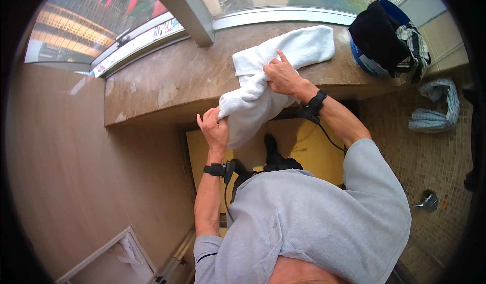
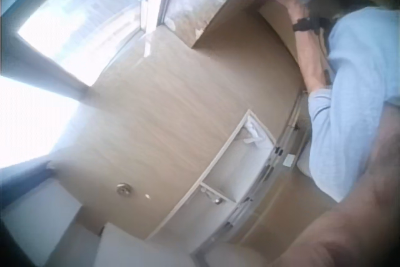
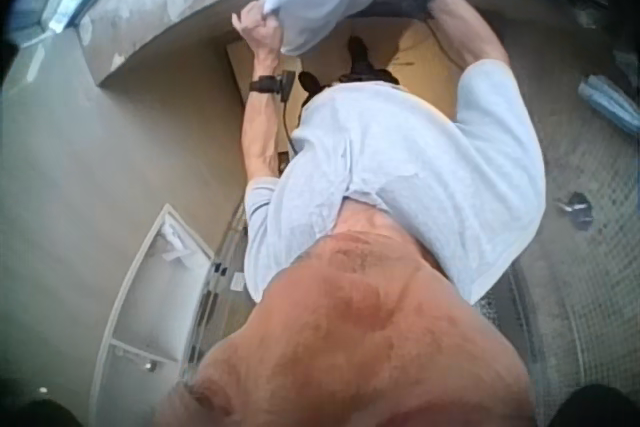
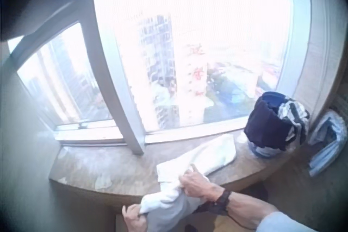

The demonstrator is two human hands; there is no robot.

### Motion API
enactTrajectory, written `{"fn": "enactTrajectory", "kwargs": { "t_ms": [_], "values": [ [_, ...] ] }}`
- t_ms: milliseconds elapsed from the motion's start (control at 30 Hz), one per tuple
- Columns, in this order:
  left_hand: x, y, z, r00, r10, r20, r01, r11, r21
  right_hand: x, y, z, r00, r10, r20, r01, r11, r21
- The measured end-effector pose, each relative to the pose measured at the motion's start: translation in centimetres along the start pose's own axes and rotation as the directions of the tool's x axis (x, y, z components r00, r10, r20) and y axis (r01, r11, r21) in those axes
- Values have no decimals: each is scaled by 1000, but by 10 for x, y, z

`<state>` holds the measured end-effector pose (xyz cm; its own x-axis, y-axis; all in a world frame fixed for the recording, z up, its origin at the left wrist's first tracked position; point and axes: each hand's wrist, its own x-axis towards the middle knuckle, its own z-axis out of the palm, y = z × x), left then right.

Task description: The person folds a white towel on a bathroom countertop, smoothing and aligning the edges before placing it into a cabinet. The person then retrieves another white towel and repeats the folding process.

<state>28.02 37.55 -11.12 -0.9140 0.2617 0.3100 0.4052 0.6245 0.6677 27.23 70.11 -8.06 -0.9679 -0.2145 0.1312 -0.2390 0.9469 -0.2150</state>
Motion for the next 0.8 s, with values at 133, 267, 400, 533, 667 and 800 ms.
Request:
{"fn": "enactTrajectory", "kwargs": {
  "t_ms": [133,267,400,533,667,800],
  "values": [
    [-16,-3,-9,999,14,-51,-13,1000,8,5,-11,-6,999,-51,20,50,998,23],
    [-28,-8,-36,990,-6,-138,7,1000,8,6,-37,-23,968,-157,-197,179,979,100],
    [-49,-9,-94,968,-30,-249,34,999,13,24,-96,-53,895,-287,-341,352,925,146],
    [-98,-22,-165,907,-34,-420,24,999,-30,44,-187,-75,785,-467,-408,547,831,101],
    [-168,-24,-250,810,-41,-585,90,994,55,54,-295,-95,652,-610,-451,726,674,136],
    [-245,-26,-323,674,-25,-738,194,970,145,66,-403,-92,528,-721,-448,839,525,144]
  ]
}}
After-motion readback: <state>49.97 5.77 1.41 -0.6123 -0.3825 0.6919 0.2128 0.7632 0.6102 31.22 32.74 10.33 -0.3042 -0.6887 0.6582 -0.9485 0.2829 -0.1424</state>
